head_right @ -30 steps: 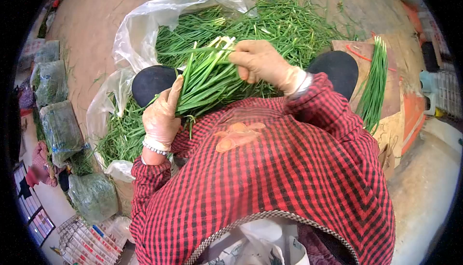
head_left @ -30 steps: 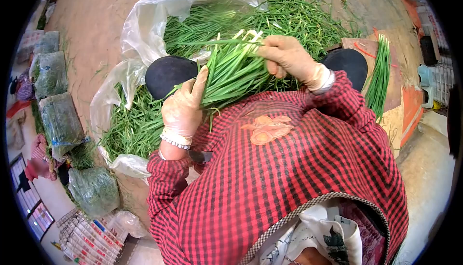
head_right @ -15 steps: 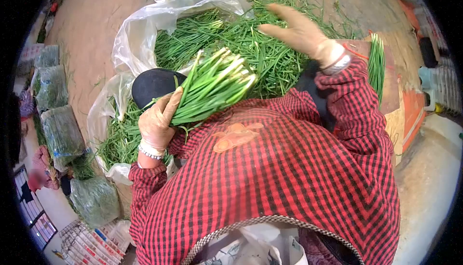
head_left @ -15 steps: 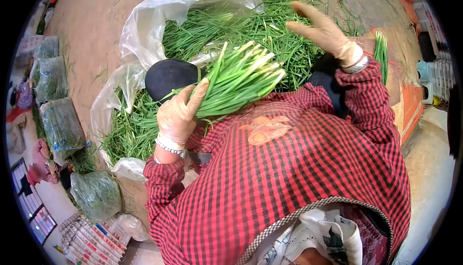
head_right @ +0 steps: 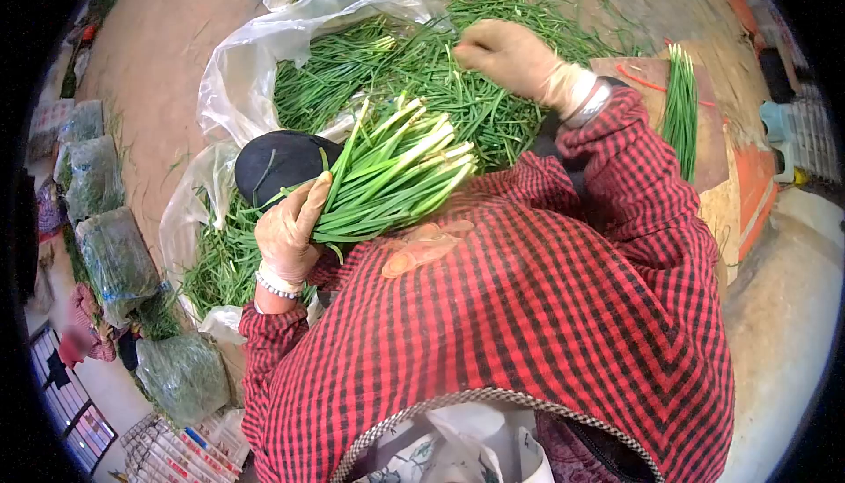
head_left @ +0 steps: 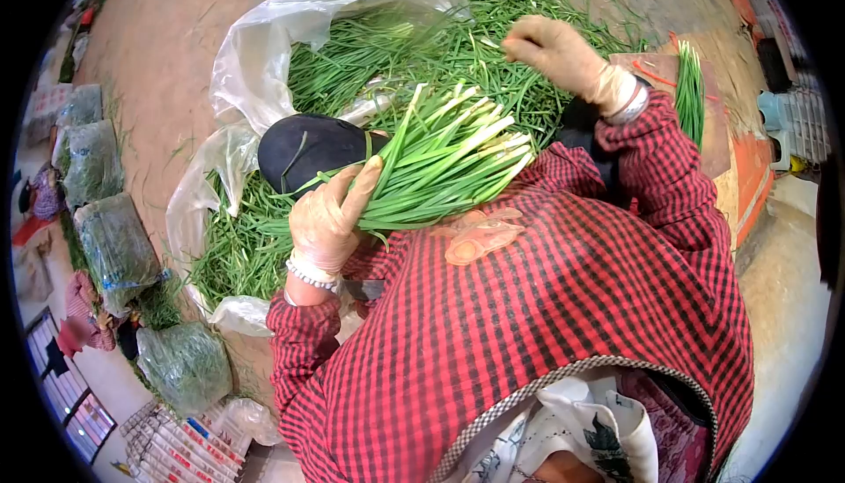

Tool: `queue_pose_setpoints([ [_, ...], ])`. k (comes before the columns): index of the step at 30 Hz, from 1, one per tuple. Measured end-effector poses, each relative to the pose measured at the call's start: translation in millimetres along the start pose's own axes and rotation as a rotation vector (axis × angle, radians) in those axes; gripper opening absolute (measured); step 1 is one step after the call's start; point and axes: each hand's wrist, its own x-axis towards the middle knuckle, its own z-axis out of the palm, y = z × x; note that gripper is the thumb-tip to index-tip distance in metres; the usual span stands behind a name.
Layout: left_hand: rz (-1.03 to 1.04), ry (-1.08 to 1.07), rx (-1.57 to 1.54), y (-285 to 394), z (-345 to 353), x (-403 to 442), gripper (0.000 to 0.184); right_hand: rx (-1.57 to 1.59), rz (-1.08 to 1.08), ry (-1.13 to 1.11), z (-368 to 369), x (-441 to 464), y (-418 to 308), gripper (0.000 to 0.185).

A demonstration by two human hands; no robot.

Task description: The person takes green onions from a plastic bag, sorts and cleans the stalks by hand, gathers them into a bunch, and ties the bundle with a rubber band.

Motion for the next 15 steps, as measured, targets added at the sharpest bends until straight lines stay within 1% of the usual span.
queue_pose_setpoints([
  [1,0.001,-0.001,-0.004,-1,1,-1,0.068,-0.213,0.054,-0.004,-8,3,19,0.033],
  [2,0.016,-0.002,0.016,-1,1,-1,0.068,-0.325,0.015,-0.034,-13,1,24,0.034],
  [3,0.031,-0.001,0.037,-1,2,1,0.068,-0.329,0.02,-0.028,-11,0,17,0.034],
  [5,0.056,-0.015,0.06,1,3,5,0.067,0.219,0.038,-0.092,7,-2,-13,0.043],
  [7,0.107,-0.021,0.095,6,1,11,0.065,0.559,0.01,-0.548,10,0,-40,0.05],
  [8,0.12,-0.027,0.102,7,1,12,0.063,0.462,-0.067,-0.63,8,1,-55,0.043],
  [9,0.118,-0.029,0.105,7,1,12,0.063,0.541,-0.088,-0.675,16,3,-57,0.034],
  [11,0.117,-0.067,0.075,8,0,10,0.062,0.41,-0.118,-0.554,23,2,-52,0.026],
  [12,0.122,-0.073,0.091,8,-1,9,0.061,0.413,-0.121,-0.557,20,0,-51,0.026],
  [14,0.103,-0.082,0.086,5,-1,4,0.062,0.302,-0.008,-0.326,7,-10,-46,0.024],
  [15,0.086,-0.089,0.08,3,0,2,0.063,0.338,0.119,-0.288,-1,-11,-34,0.028],
])
